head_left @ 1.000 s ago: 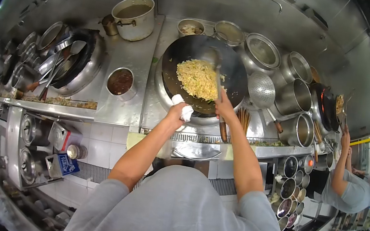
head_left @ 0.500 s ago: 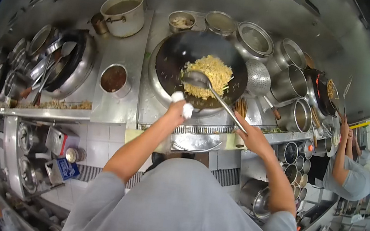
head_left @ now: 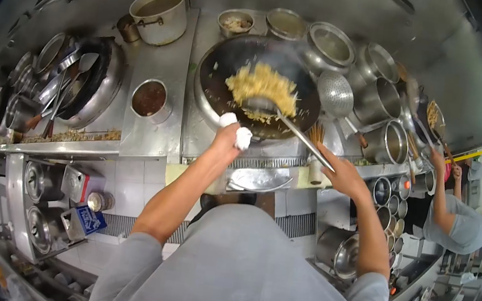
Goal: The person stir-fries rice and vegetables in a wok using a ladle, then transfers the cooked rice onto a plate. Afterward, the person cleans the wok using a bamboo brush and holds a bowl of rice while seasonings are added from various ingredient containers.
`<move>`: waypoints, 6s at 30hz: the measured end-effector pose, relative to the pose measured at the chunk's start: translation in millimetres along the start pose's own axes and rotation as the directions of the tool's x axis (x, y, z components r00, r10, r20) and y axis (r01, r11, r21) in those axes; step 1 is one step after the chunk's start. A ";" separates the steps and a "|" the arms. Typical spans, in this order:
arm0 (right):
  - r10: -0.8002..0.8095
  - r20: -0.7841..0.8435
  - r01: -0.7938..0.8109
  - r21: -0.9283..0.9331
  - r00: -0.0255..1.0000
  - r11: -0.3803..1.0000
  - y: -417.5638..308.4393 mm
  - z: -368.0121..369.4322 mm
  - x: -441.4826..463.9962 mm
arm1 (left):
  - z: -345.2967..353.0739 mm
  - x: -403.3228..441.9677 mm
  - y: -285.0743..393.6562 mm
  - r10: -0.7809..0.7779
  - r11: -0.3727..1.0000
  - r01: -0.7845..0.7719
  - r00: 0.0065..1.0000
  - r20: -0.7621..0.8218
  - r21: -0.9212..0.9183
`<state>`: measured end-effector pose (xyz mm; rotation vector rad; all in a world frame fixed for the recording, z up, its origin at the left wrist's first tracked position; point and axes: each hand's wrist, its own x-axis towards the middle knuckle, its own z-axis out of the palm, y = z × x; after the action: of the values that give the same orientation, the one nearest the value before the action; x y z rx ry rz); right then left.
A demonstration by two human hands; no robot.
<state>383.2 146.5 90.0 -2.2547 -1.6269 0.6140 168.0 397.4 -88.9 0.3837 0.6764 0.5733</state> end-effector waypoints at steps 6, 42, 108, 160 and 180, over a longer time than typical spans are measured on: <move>0.250 0.026 -0.234 -0.272 0.968 0.933 33.5 43.5 40.4 | -21.7 -19.7 -24.0 0.090 0.996 -0.089 0.996 -0.014 0.030; 0.069 0.374 -0.272 0.777 0.925 -0.568 -87.3 110.1 -116.7 | -8.2 -108.2 -33.5 0.077 0.901 -0.056 0.997 -0.032 0.431; 0.719 0.241 0.210 0.968 -0.652 -0.135 -107.2 277.4 -760.2 | 260.1 -521.1 -681.2 -0.974 -0.218 0.393 -0.149 -0.172 0.893; 0.463 -0.389 -0.451 0.892 -0.797 -0.027 -147.9 396.1 -865.3 | 266.6 -617.3 -652.2 -0.964 0.234 0.068 0.149 0.222 0.970; 0.646 -0.642 -0.816 0.576 -0.413 0.052 -88.6 373.9 -912.2 | 261.6 -619.6 -673.9 -0.991 0.121 0.066 0.058 0.117 0.990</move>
<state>-122.9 -694.3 -38.5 -2.6620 0.8257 -0.6291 199.0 -543.6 52.4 1.1089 -0.0966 -1.1299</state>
